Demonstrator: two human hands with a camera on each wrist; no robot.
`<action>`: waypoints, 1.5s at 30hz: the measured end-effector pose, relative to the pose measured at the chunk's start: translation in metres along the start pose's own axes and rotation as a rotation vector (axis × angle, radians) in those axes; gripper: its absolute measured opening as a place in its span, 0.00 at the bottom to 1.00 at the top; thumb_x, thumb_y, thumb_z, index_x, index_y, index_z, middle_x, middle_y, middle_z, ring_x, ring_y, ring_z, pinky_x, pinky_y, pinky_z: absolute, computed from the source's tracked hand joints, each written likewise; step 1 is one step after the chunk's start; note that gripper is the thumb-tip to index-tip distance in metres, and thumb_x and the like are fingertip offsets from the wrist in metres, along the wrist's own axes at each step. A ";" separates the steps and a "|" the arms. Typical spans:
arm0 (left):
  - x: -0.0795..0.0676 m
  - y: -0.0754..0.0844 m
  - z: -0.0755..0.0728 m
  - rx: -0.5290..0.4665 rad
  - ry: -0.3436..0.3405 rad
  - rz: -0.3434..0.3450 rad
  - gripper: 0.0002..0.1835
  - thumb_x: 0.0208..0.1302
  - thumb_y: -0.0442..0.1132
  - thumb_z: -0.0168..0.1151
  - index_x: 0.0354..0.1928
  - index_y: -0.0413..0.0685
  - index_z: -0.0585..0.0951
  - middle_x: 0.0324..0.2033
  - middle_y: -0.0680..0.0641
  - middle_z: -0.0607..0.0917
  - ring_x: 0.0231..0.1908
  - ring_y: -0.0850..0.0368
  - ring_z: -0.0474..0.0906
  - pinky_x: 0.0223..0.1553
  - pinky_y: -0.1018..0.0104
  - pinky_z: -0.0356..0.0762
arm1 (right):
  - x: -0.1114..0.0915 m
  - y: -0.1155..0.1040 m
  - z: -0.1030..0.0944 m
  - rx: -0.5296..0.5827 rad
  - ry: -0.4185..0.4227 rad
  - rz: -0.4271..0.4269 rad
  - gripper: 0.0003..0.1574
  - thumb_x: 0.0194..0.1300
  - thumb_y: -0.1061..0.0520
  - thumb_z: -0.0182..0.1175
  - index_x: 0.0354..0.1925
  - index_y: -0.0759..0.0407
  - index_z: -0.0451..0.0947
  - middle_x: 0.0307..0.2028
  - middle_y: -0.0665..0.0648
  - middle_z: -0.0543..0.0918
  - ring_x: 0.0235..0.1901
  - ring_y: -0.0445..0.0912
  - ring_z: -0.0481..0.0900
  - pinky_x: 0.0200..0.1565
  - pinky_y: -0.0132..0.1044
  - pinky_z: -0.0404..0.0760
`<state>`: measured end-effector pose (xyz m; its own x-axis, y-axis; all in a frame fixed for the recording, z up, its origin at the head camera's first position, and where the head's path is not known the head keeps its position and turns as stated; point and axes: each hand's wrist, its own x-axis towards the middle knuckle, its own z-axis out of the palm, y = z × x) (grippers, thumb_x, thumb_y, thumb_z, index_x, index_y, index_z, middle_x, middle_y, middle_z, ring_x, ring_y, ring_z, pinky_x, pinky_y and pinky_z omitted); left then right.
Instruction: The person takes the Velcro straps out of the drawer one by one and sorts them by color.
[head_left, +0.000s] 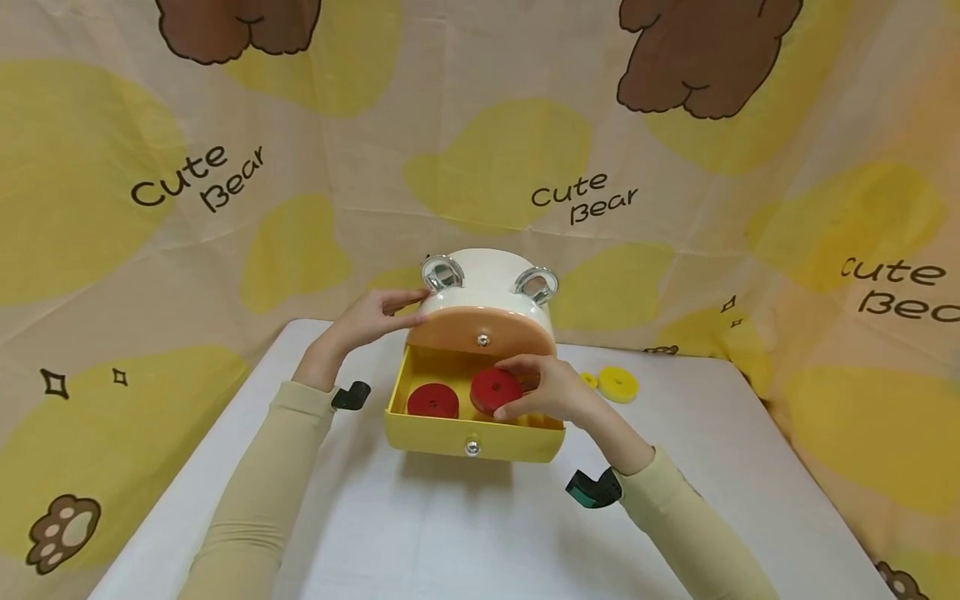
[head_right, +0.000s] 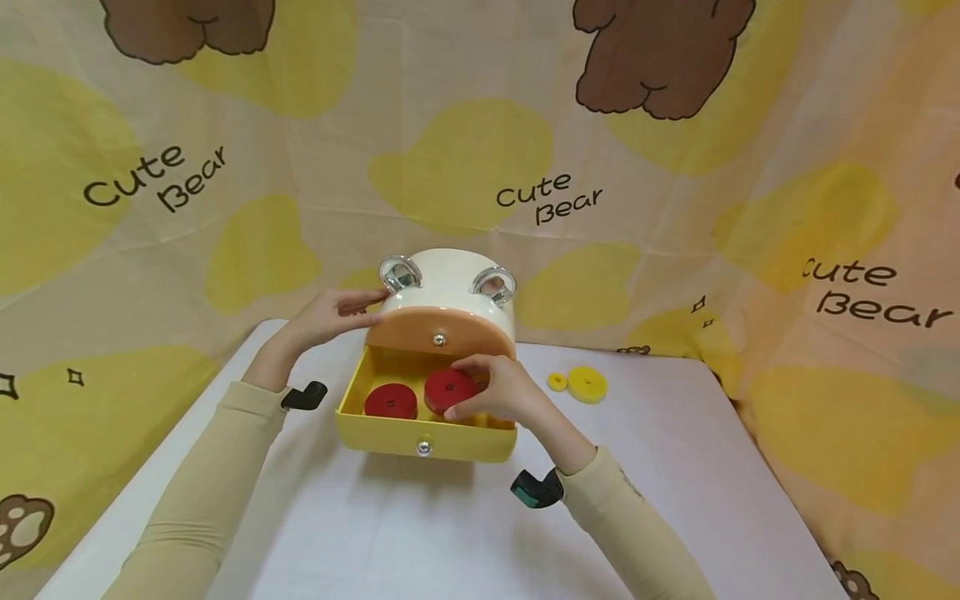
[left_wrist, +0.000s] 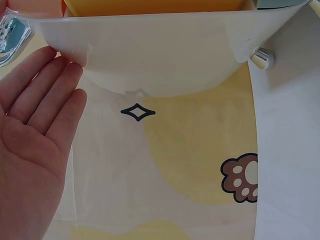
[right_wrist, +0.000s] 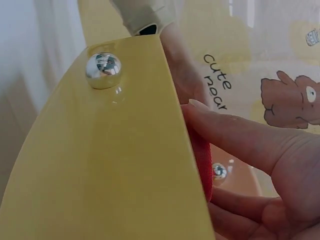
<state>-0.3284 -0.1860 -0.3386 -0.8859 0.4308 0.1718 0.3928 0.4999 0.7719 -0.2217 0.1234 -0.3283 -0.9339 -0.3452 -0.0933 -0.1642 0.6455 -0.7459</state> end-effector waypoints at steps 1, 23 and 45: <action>0.000 0.000 0.000 0.002 0.004 -0.005 0.33 0.58 0.58 0.64 0.65 0.59 0.71 0.65 0.49 0.72 0.67 0.46 0.64 0.65 0.46 0.64 | -0.001 0.000 -0.001 0.006 0.001 0.003 0.38 0.43 0.48 0.77 0.55 0.45 0.77 0.51 0.50 0.81 0.50 0.48 0.78 0.48 0.41 0.82; -0.001 0.002 0.000 0.004 0.014 -0.004 0.33 0.58 0.58 0.64 0.65 0.58 0.72 0.65 0.50 0.72 0.67 0.46 0.65 0.65 0.45 0.64 | -0.030 0.004 -0.033 0.069 0.037 -0.048 0.42 0.46 0.47 0.76 0.59 0.52 0.74 0.54 0.56 0.80 0.48 0.52 0.81 0.44 0.41 0.84; 0.000 0.002 0.000 0.017 0.020 -0.003 0.33 0.58 0.58 0.64 0.65 0.58 0.72 0.64 0.50 0.72 0.67 0.47 0.64 0.65 0.46 0.64 | -0.050 0.029 -0.064 0.059 0.115 0.021 0.46 0.46 0.41 0.74 0.62 0.50 0.71 0.57 0.58 0.78 0.50 0.54 0.80 0.43 0.42 0.84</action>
<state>-0.3278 -0.1849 -0.3375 -0.8918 0.4144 0.1818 0.3941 0.5139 0.7620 -0.2002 0.2030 -0.3027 -0.9677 -0.2495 -0.0361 -0.1280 0.6096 -0.7823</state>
